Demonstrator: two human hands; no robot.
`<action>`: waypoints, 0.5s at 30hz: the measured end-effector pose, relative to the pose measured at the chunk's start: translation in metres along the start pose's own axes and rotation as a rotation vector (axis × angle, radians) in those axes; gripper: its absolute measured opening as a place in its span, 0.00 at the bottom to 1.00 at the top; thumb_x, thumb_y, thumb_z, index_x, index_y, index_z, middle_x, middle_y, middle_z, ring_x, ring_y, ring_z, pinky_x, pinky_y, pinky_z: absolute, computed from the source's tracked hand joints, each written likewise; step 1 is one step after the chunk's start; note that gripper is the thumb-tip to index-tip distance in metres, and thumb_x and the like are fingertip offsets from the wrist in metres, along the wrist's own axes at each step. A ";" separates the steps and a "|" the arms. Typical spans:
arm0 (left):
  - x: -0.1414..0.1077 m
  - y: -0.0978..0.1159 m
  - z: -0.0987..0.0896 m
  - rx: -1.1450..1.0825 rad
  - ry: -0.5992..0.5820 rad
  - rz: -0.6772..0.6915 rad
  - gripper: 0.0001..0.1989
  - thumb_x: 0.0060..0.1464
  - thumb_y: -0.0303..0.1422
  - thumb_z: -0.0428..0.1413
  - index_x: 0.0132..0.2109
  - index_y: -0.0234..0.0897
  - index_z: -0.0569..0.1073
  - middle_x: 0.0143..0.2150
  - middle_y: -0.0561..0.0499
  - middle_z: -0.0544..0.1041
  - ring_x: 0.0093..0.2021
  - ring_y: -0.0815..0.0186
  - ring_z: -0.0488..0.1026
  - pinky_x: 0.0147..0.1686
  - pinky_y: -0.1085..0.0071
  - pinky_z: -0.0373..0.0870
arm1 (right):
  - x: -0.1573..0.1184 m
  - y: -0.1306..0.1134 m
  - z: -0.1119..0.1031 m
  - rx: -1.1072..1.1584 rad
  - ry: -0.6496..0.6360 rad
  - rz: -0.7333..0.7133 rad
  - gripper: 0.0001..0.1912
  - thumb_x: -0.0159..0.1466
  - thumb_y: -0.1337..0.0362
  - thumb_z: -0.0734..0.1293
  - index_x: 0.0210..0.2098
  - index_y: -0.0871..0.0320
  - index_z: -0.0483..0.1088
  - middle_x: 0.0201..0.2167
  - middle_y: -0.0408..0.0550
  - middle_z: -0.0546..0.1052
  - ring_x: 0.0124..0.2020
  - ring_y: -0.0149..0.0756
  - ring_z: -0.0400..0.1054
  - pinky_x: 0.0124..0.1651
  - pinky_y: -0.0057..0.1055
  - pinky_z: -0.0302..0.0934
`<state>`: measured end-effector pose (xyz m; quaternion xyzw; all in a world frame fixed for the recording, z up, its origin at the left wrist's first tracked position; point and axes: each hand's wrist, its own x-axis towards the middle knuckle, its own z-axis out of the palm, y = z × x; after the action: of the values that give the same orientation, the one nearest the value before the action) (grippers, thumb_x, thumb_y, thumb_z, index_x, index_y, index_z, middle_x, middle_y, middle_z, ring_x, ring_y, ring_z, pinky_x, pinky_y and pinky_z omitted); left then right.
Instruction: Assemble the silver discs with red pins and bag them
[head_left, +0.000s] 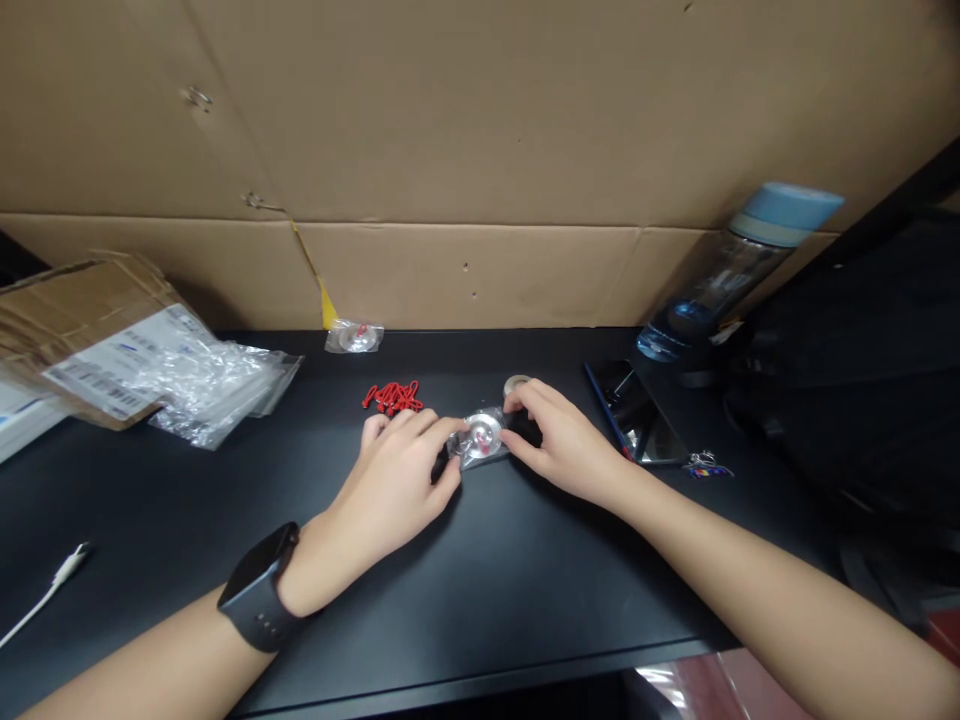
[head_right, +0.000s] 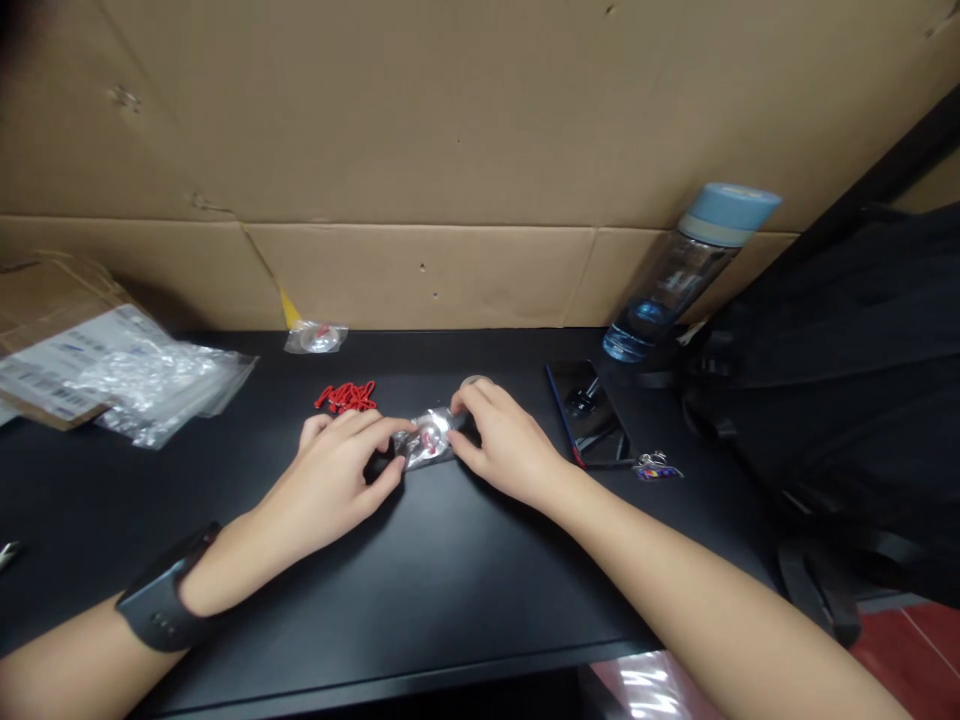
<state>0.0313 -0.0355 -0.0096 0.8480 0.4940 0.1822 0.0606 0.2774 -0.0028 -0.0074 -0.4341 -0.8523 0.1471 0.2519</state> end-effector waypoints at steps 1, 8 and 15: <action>-0.001 0.001 0.000 0.017 0.006 0.015 0.14 0.64 0.34 0.54 0.56 0.46 0.73 0.46 0.49 0.78 0.50 0.55 0.73 0.48 0.56 0.57 | 0.000 0.000 -0.001 -0.010 -0.001 -0.044 0.10 0.69 0.65 0.67 0.49 0.55 0.70 0.51 0.54 0.75 0.51 0.45 0.69 0.53 0.41 0.65; -0.003 0.003 0.003 0.021 -0.024 0.111 0.18 0.67 0.40 0.53 0.61 0.43 0.71 0.60 0.45 0.76 0.60 0.51 0.67 0.55 0.52 0.56 | -0.004 -0.004 -0.007 -0.129 -0.202 -0.155 0.27 0.64 0.76 0.62 0.61 0.52 0.69 0.61 0.51 0.75 0.63 0.47 0.65 0.60 0.48 0.57; 0.002 0.000 -0.001 -0.035 0.006 0.078 0.09 0.69 0.32 0.53 0.52 0.46 0.76 0.50 0.52 0.82 0.51 0.58 0.75 0.52 0.56 0.54 | -0.003 -0.011 -0.009 -0.038 -0.181 -0.126 0.10 0.73 0.66 0.63 0.50 0.52 0.76 0.46 0.47 0.82 0.51 0.42 0.72 0.53 0.41 0.56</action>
<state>0.0316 -0.0341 -0.0085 0.8649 0.4576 0.1953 0.0667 0.2766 -0.0116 0.0046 -0.3693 -0.8998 0.1535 0.1743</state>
